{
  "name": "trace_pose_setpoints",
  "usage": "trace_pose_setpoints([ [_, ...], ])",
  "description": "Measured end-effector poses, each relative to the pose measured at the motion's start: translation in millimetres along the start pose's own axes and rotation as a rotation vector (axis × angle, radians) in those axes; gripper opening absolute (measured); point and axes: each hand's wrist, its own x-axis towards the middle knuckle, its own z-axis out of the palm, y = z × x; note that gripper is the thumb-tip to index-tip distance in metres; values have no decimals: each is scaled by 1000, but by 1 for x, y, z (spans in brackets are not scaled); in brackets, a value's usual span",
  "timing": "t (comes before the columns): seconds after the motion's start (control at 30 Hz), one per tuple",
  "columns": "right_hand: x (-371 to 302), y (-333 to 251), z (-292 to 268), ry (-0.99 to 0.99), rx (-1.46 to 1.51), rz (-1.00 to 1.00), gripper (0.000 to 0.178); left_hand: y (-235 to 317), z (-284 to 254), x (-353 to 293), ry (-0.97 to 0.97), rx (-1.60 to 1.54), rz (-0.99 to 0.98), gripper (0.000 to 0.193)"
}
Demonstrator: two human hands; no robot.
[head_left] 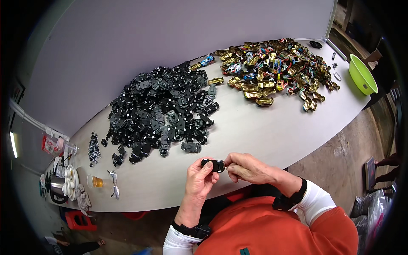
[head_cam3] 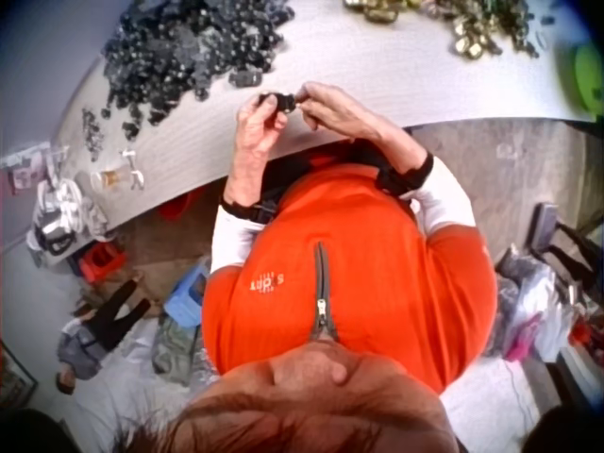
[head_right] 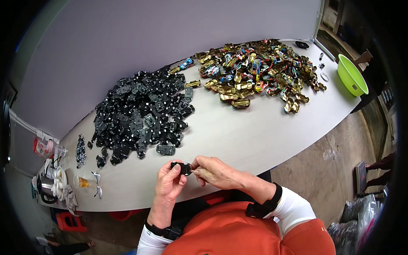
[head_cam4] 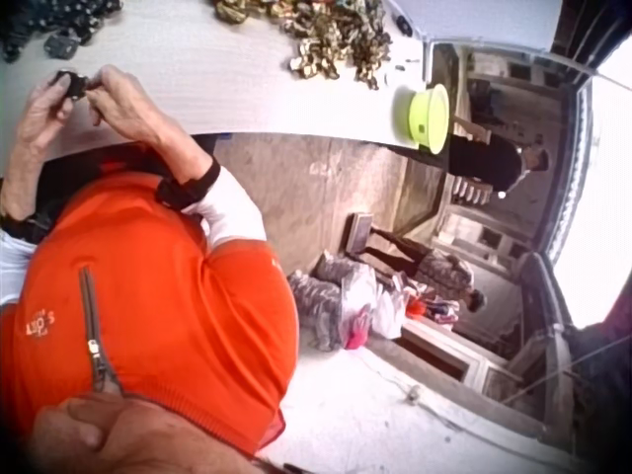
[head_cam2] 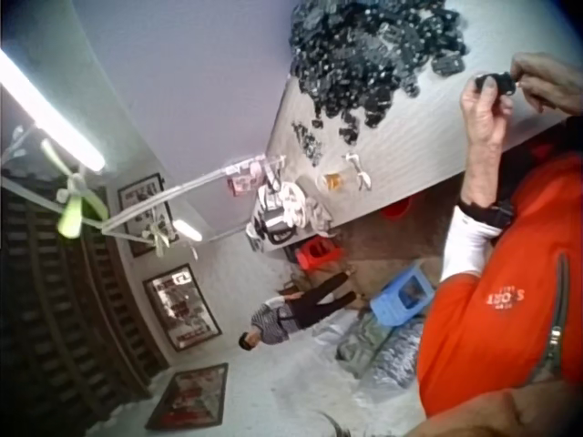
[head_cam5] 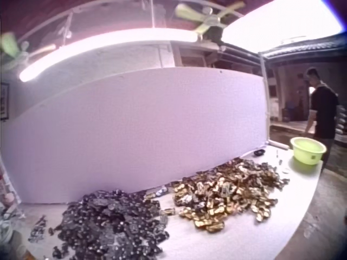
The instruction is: The person assembles small toy cars by hand at a table. They pick up a black car chassis and a gold car body, fit them together, and place the completed unit on the table. This process is repeated continuously with different colored bodies and chassis from large piles on the table.
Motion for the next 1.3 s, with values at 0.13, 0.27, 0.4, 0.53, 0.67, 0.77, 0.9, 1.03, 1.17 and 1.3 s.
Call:
trace_pose_setpoints([
  [0.13, 1, 6, -1, 3, 6, -50, 9, 1, 5, 1, -9, 94, 72, 13],
  [0.27, 0, 1, -5, -27, 65, -34, 7, 4, 6, 1, -21, 127, 71, 15],
  [0.4, 0, 1, -4, -24, 86, -41, 7, 6, 8, 1, -26, 138, 59, 16],
  [0.53, 4, 10, -1, 45, -7, -73, 7, 6, 13, 0, -16, 197, 126, 15],
  [0.67, 7, 12, 4, 192, -174, -87, 4, 3, 29, -4, 70, 310, 260, 11],
  [0.77, 12, 20, 9, 293, -174, -121, 5, -3, 35, -3, 94, 428, 372, 11],
  [0.9, 17, 15, 9, 316, -90, -75, 5, -14, 38, 6, 194, 330, 490, 8],
  [1.03, 14, 21, 1, 202, -38, -77, 6, -18, 36, 17, 171, 188, 514, 15],
  [1.17, 1, 4, -28, 73, 30, 19, 7, 6, 30, -1, -30, 196, 224, 17],
  [1.3, -1, -2, -27, -2, 55, 20, 11, 7, -1, -8, -150, 501, 93, 18],
])
